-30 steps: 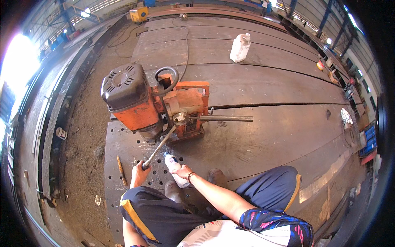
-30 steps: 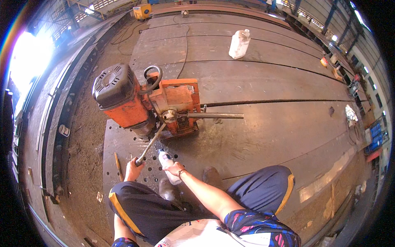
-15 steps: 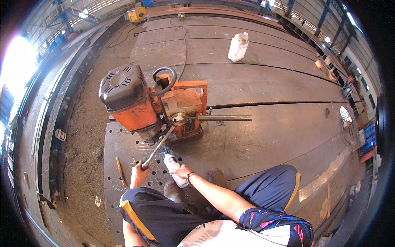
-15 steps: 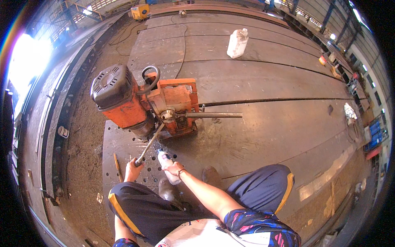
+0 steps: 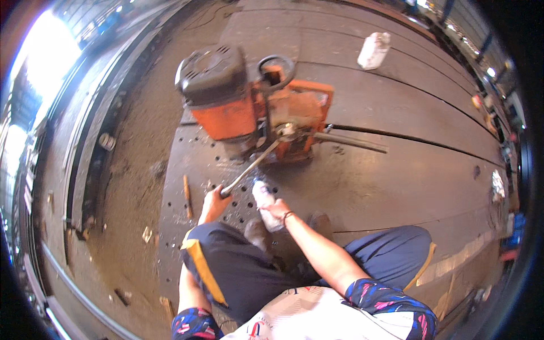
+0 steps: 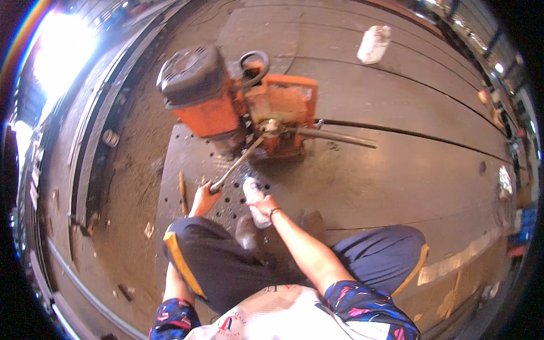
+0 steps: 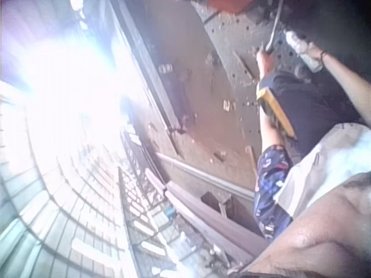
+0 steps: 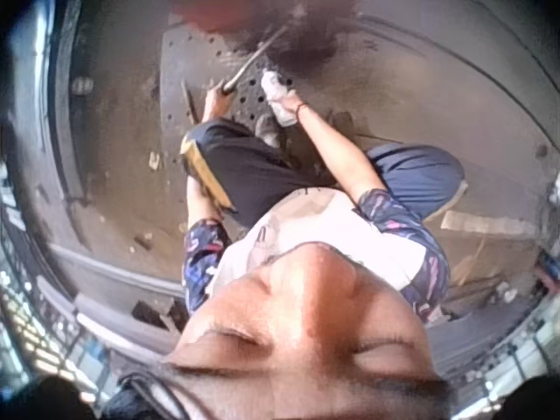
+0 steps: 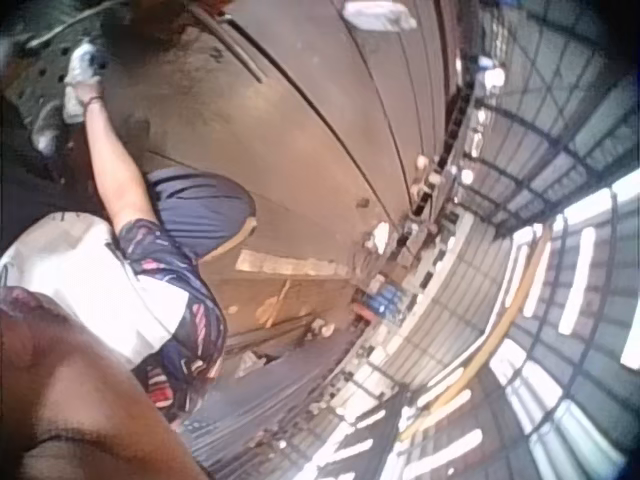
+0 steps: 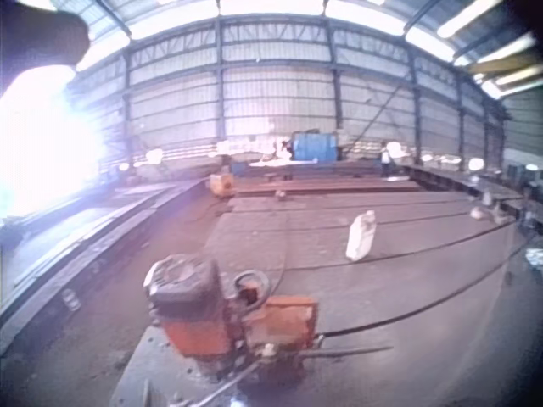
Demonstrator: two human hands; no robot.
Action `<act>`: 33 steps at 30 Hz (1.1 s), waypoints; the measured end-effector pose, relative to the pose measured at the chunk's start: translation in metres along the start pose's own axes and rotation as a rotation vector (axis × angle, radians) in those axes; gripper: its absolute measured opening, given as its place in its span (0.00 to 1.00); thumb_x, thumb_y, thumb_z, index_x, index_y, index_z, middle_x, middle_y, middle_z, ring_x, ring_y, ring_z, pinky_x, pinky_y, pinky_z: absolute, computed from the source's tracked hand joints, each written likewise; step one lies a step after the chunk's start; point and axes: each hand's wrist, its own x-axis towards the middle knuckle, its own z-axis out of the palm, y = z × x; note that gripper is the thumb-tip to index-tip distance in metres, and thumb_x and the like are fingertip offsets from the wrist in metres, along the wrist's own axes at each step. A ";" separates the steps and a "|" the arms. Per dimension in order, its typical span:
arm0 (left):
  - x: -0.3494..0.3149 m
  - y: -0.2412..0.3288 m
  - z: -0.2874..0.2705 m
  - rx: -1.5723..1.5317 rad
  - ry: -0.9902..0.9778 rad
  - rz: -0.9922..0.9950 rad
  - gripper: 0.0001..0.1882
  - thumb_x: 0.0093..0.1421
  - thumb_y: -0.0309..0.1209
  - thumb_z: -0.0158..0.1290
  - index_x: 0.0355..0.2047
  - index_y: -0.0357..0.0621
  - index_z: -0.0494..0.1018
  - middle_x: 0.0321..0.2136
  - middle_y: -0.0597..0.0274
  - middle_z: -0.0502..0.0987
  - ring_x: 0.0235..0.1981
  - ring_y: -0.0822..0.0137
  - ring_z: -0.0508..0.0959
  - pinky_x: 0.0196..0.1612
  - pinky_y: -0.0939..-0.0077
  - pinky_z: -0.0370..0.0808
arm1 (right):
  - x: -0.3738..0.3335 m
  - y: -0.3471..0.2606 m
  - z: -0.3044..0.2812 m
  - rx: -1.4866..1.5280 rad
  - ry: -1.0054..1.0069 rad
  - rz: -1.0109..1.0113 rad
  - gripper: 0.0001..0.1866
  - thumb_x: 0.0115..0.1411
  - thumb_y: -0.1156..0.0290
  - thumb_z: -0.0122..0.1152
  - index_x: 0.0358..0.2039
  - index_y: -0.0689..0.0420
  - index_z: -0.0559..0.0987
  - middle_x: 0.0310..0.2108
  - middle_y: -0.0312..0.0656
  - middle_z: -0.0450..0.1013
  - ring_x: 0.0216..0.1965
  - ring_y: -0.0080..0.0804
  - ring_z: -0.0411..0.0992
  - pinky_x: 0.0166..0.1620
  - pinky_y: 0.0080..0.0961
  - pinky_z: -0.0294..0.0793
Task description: The person operates a handheld drill to create holes in a large metal plate, periodically applying liquid from a bottle to the drilling area. The person remains seated on the floor throughout the task.
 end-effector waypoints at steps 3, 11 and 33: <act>0.000 0.003 0.002 -0.045 -0.009 -0.018 0.20 0.55 0.42 0.62 0.37 0.37 0.75 0.24 0.46 0.77 0.27 0.53 0.78 0.34 0.60 0.73 | -0.004 0.001 0.000 0.074 0.048 0.015 0.30 0.47 0.53 0.75 0.37 0.70 0.82 0.37 0.52 0.80 0.38 0.36 0.79 0.43 0.35 0.77; -0.005 0.012 0.000 -0.086 -0.011 -0.045 0.18 0.55 0.42 0.62 0.37 0.40 0.75 0.26 0.47 0.78 0.29 0.52 0.79 0.36 0.59 0.73 | -0.008 -0.001 -0.006 0.113 -0.039 0.053 0.26 0.51 0.60 0.72 0.45 0.68 0.80 0.41 0.49 0.80 0.40 0.36 0.79 0.43 0.35 0.77; -0.005 0.005 0.001 -0.103 0.010 0.011 0.17 0.51 0.40 0.61 0.35 0.42 0.74 0.28 0.43 0.79 0.34 0.43 0.80 0.36 0.53 0.74 | 0.015 0.018 0.004 0.245 -0.093 0.053 0.23 0.53 0.67 0.70 0.46 0.67 0.76 0.35 0.47 0.79 0.31 0.38 0.79 0.36 0.36 0.78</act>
